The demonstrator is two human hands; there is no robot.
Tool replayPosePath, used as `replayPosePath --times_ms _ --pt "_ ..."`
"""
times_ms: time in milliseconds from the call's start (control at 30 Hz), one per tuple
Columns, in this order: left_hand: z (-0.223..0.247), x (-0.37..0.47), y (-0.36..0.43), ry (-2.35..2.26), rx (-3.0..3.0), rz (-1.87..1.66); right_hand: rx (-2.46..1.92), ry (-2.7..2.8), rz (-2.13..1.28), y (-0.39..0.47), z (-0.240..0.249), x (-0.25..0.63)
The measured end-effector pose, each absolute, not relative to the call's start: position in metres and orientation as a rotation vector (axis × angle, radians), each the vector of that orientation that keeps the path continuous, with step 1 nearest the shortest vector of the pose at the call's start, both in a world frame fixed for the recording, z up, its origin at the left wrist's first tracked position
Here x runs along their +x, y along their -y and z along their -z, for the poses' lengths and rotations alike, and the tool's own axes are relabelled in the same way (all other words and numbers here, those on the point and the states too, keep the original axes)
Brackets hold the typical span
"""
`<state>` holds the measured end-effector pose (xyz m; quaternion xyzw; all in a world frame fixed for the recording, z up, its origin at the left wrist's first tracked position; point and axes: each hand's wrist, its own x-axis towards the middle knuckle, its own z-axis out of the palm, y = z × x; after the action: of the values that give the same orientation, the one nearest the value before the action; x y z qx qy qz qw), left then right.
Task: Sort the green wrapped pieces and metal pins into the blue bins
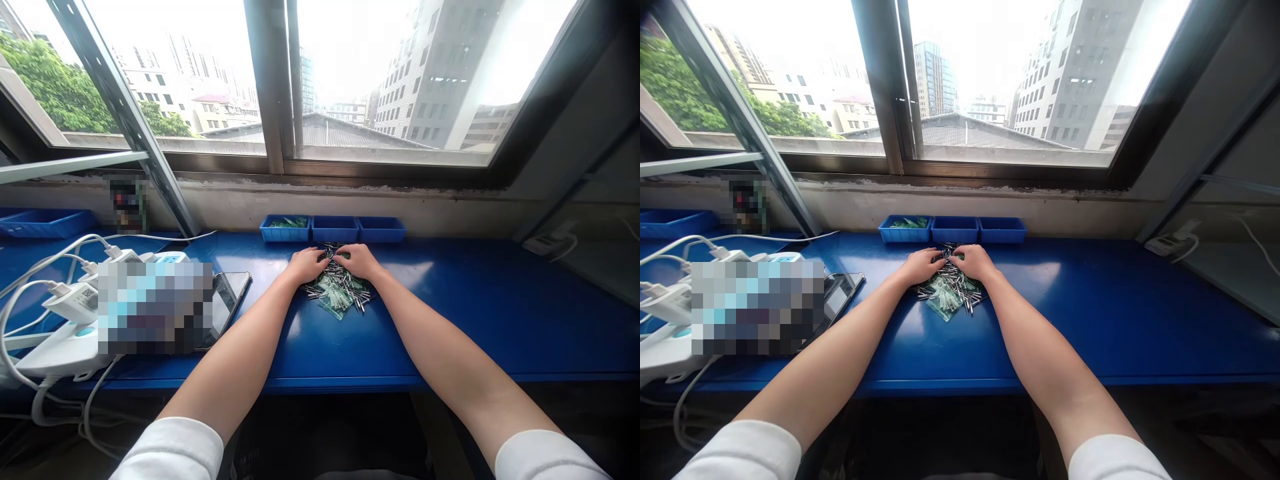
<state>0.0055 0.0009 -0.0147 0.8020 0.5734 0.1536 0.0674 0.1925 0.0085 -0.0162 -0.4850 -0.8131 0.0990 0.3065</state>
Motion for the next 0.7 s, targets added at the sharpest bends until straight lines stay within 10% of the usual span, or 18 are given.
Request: replayPosePath --times_ms 433,700 --pt "0.01 0.007 0.002 -1.727 2.377 -0.805 -1.236 1.774 -0.328 -0.014 0.01 0.2" --pt "0.003 0.009 0.007 -1.447 2.35 -1.036 -0.984 1.332 -1.12 -0.011 0.004 0.185"
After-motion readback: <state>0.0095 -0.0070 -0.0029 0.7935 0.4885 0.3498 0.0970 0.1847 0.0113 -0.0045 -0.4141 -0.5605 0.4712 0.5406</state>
